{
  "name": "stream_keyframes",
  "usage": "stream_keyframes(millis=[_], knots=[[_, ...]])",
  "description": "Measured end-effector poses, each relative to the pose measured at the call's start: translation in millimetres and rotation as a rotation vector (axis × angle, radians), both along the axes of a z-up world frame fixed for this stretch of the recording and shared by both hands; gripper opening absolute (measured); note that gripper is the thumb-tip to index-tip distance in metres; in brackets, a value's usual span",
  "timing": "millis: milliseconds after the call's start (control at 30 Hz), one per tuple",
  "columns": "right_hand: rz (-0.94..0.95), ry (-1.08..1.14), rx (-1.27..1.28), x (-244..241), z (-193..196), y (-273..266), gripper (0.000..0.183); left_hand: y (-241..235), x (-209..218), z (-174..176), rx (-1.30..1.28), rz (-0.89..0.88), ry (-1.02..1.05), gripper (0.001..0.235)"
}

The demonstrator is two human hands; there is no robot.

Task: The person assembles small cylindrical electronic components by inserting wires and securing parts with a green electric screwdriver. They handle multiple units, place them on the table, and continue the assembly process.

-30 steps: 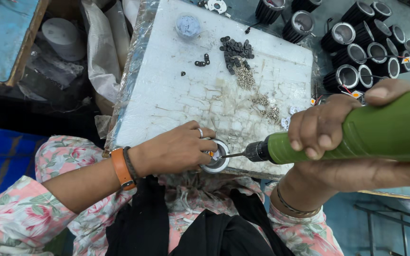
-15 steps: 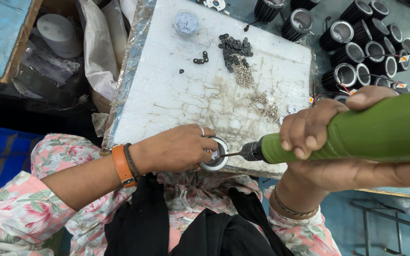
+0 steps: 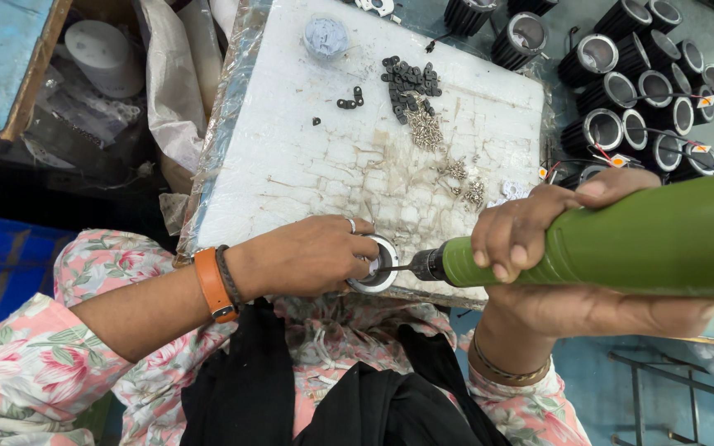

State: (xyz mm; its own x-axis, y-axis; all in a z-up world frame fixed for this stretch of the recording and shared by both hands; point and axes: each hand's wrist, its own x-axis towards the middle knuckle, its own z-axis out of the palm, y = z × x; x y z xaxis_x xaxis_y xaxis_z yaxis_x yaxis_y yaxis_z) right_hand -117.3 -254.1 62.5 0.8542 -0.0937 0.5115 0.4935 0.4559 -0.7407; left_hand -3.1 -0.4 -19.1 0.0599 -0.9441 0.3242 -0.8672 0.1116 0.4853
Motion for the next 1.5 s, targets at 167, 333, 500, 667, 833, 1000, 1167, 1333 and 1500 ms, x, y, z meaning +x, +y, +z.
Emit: stream_keyframes(millis=[167,333,500,667,833,1000,1167,1333,1500], knots=[[-0.005,-0.033,0.014,-3.8,-5.6,0.9,0.097,-0.1,0.1,-1.4,-0.013,-0.011,0.014,0.018],[0.057,-0.098,-0.111,-8.7,-7.5,-4.4,0.094,-1.1,-1.0,-3.6,0.004,0.013,0.012,0.018],[0.049,-0.205,-0.123,-11.7,-24.5,5.6,0.101,-2.2,-0.7,-2.8,0.019,0.021,0.008,0.015],[0.106,-0.161,-0.144,-16.5,-20.6,2.0,0.098,-3.7,0.2,1.0,0.053,0.002,-0.047,0.004],[0.080,-0.107,-0.164,-18.0,-17.0,6.3,0.098,-2.9,0.1,-6.5,0.104,0.021,-0.015,0.006],[-0.098,-0.091,-0.007,-14.8,-25.9,25.5,0.099,6.0,-5.4,-12.0,0.024,0.057,-0.004,0.024],[-0.188,-0.063,0.043,-10.7,-24.2,30.7,0.097,14.8,-58.6,-20.5,-0.241,0.465,0.300,0.087],[-0.195,-0.134,-0.023,2.8,1.3,30.7,0.101,-15.3,-69.7,-36.1,-0.215,0.662,0.358,0.101],[-0.140,-0.182,-0.084,6.0,25.1,16.3,0.100,-11.0,-53.5,-42.9,-0.213,0.469,0.368,0.077]])
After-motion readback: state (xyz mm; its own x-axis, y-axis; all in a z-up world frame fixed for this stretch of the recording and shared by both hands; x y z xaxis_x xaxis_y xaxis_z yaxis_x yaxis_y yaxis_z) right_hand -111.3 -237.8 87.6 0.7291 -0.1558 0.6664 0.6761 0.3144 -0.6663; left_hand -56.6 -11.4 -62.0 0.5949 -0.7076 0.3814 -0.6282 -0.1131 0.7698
